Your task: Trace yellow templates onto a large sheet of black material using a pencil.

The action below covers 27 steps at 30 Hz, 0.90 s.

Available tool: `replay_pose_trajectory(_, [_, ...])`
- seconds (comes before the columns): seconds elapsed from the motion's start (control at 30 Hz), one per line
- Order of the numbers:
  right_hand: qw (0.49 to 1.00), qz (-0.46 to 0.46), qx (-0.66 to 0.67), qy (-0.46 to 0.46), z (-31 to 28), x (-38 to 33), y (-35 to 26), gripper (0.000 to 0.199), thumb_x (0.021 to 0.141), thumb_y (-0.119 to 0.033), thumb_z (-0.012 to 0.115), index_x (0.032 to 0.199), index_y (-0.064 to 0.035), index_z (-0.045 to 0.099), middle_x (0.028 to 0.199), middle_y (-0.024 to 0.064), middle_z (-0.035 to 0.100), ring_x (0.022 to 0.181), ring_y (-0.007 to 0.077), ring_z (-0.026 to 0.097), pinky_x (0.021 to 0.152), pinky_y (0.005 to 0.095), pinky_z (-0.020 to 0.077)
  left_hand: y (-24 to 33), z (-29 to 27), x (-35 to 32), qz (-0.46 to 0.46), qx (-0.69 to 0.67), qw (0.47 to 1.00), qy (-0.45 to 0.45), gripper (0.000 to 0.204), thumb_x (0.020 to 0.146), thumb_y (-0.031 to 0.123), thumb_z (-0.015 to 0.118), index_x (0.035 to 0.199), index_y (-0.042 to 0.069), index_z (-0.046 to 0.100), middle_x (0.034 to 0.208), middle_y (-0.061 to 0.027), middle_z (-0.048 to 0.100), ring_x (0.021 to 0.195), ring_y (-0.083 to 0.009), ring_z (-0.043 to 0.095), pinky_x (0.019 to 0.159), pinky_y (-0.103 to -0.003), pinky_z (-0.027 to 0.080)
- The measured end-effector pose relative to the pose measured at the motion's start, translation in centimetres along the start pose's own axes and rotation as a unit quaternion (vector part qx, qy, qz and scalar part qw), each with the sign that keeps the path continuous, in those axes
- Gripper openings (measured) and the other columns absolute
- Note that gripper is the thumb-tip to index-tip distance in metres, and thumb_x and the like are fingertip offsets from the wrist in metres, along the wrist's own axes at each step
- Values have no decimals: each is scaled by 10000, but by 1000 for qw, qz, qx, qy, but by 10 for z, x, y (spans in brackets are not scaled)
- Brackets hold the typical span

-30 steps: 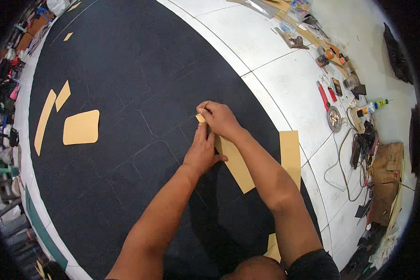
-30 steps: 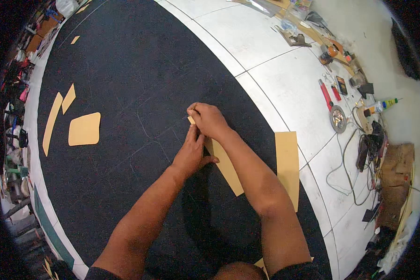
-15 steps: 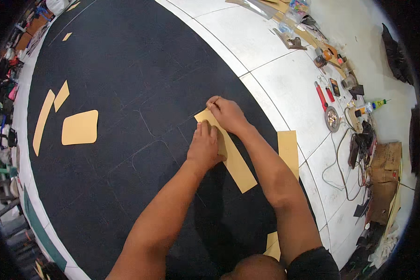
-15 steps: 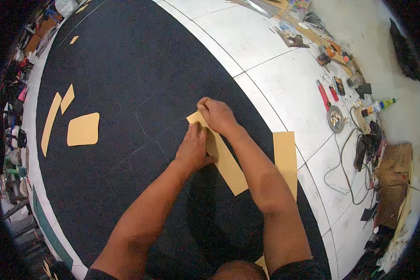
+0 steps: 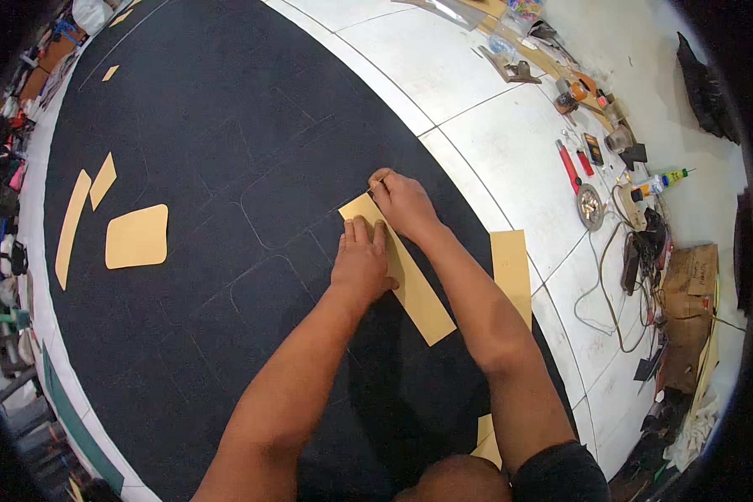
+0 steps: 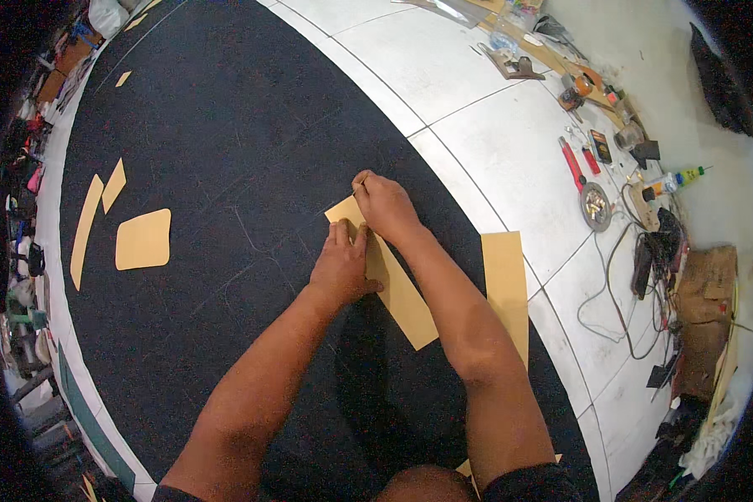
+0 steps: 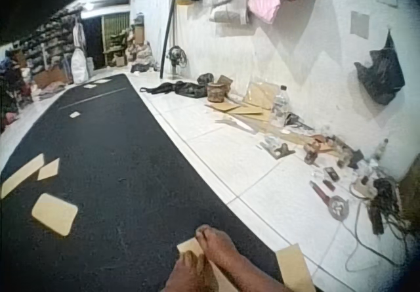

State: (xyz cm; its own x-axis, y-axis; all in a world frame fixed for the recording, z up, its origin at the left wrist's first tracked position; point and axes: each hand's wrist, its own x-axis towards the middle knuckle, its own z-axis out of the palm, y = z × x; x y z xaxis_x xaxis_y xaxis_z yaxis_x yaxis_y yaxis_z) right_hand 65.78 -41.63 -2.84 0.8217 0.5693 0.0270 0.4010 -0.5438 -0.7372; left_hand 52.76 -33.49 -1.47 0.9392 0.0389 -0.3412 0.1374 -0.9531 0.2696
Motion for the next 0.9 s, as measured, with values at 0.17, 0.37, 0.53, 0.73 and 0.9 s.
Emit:
replay_pose_trajectory(0.17, [1000, -5, -29, -10, 0, -2, -3, 293, 1037, -240, 481, 1110, -8, 645, 1057, 222, 698, 1014, 398, 670, 888, 491, 529, -1, -3, 0, 3, -7, 1000, -14, 1149, 656, 421, 935, 1529, -31, 340, 1464, -330, 347, 1410, -475, 348, 1188, -464, 357])
replay_pose_trajectory(0.37, [998, -41, -43, -15, 4, -28, 4, 283, 1028, -225, 478, 1170, -30, 625, 1164, 184, 681, 1068, 375, 656, 929, 473, 522, -2, -2, -1, -3, 8, 1000, 5, 1134, 666, 405, 932, 1533, -6, 328, 1448, -307, 365, 1412, -468, 352, 1175, -463, 377])
replay_pose_trajectory(0.53, [997, -52, -58, -10, -3, -54, 15, 270, 1018, -213, 483, 1190, -63, 629, 1164, 141, 690, 1090, 341, 655, 928, 467, 527, 4, -4, 0, -12, 0, 1000, -11, 1131, 676, 442, 920, 1543, 29, 323, 1517, -293, 324, 1450, -465, 315, 1194, -479, 342])
replay_pose_trajectory(0.73, [991, -107, -70, 33, -1, -37, 16, 249, 1013, -205, 494, 1158, -66, 642, 1119, 123, 697, 1059, 341, 653, 909, 462, 532, 11, -9, 0, -28, 61, 998, -19, 1124, 683, 476, 909, 1546, 46, 333, 1532, -274, 343, 1477, -427, 305, 1200, -580, 272])
replay_pose_trajectory(0.9, [989, -123, -84, 10, -13, -87, 29, 189, 998, -184, 533, 1108, -73, 640, 1073, 118, 681, 974, 344, 648, 836, 462, 533, 10, -8, 0, -39, 75, 996, -25, 1139, 681, 510, 900, 1550, 46, 328, 1543, -267, 352, 1479, -427, 305, 1210, -596, 229])
